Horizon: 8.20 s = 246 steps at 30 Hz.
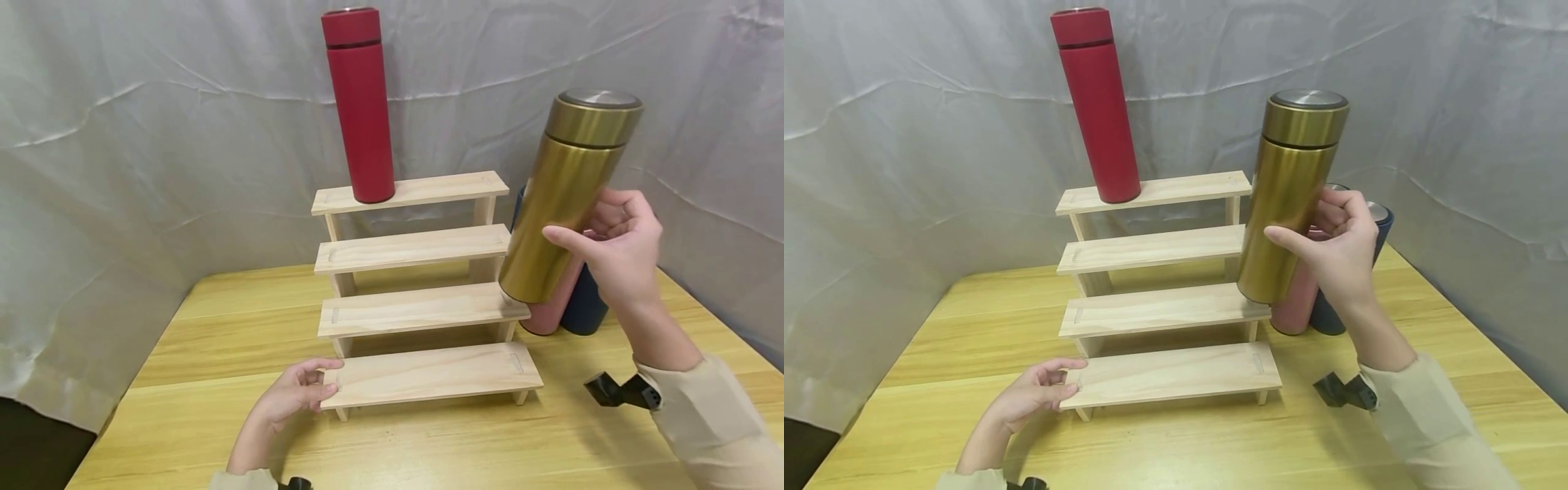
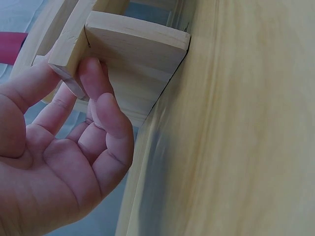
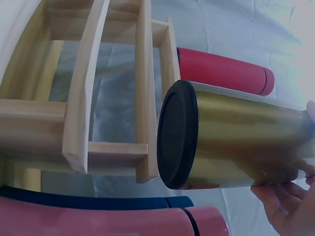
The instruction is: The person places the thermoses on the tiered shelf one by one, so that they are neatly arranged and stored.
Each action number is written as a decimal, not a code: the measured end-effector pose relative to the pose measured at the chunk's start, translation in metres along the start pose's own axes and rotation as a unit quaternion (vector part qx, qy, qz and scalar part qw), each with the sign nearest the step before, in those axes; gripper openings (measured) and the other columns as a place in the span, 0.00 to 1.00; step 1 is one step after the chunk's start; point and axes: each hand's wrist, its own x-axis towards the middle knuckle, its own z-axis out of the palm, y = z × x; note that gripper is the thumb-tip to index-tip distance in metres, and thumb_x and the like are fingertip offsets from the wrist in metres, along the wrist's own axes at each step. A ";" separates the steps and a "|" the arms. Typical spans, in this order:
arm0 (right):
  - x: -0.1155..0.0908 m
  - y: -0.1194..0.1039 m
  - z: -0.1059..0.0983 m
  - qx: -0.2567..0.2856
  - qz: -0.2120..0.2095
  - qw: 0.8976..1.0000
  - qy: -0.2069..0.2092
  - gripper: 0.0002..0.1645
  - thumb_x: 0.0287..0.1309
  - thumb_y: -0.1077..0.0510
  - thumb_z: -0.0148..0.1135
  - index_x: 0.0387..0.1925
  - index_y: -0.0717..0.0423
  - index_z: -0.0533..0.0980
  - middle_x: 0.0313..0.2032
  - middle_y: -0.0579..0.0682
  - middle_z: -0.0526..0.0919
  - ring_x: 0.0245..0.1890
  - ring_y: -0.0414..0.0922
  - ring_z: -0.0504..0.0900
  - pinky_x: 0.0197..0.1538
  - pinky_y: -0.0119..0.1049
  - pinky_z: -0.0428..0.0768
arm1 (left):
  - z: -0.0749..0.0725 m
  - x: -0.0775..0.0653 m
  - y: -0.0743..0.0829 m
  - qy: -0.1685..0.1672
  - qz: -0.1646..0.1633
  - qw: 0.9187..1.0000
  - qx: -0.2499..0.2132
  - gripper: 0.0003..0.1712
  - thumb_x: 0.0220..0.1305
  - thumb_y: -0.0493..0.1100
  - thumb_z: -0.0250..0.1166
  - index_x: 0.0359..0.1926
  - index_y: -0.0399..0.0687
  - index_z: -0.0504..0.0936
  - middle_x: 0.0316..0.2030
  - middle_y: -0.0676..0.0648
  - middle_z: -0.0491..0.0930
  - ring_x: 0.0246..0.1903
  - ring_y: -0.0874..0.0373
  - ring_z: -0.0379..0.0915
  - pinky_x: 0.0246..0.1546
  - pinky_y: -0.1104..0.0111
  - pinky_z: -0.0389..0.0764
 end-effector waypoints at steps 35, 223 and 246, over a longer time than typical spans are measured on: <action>0.036 -0.008 0.054 -0.010 -0.023 1.000 0.013 0.31 0.30 0.72 0.72 0.41 0.60 0.69 0.40 0.56 0.80 0.41 0.48 0.78 0.45 0.34 0.75 | 0.003 -0.002 0.002 -0.001 0.003 1.000 -0.001 0.28 0.56 0.37 0.62 0.55 0.29 0.65 0.23 0.51 0.66 0.17 0.66 0.63 0.28 0.70 0.73; 0.013 0.026 0.039 -0.013 0.063 0.991 -0.114 0.03 0.53 0.66 0.59 0.30 0.56 0.76 0.30 0.49 0.80 0.31 0.40 0.77 0.34 0.27 0.77 | -0.001 0.001 -0.002 -0.005 0.012 1.000 0.001 0.28 0.55 0.36 0.62 0.55 0.28 0.66 0.22 0.50 0.64 0.17 0.65 0.63 0.26 0.71 0.73; -0.019 0.027 0.004 -0.082 0.070 0.985 -0.137 0.04 0.55 0.67 0.56 0.32 0.57 0.76 0.32 0.47 0.80 0.34 0.38 0.78 0.35 0.26 0.77 | 0.001 0.000 0.000 -0.007 0.024 1.000 0.000 0.27 0.56 0.35 0.61 0.54 0.27 0.65 0.22 0.51 0.65 0.17 0.66 0.62 0.26 0.72 0.73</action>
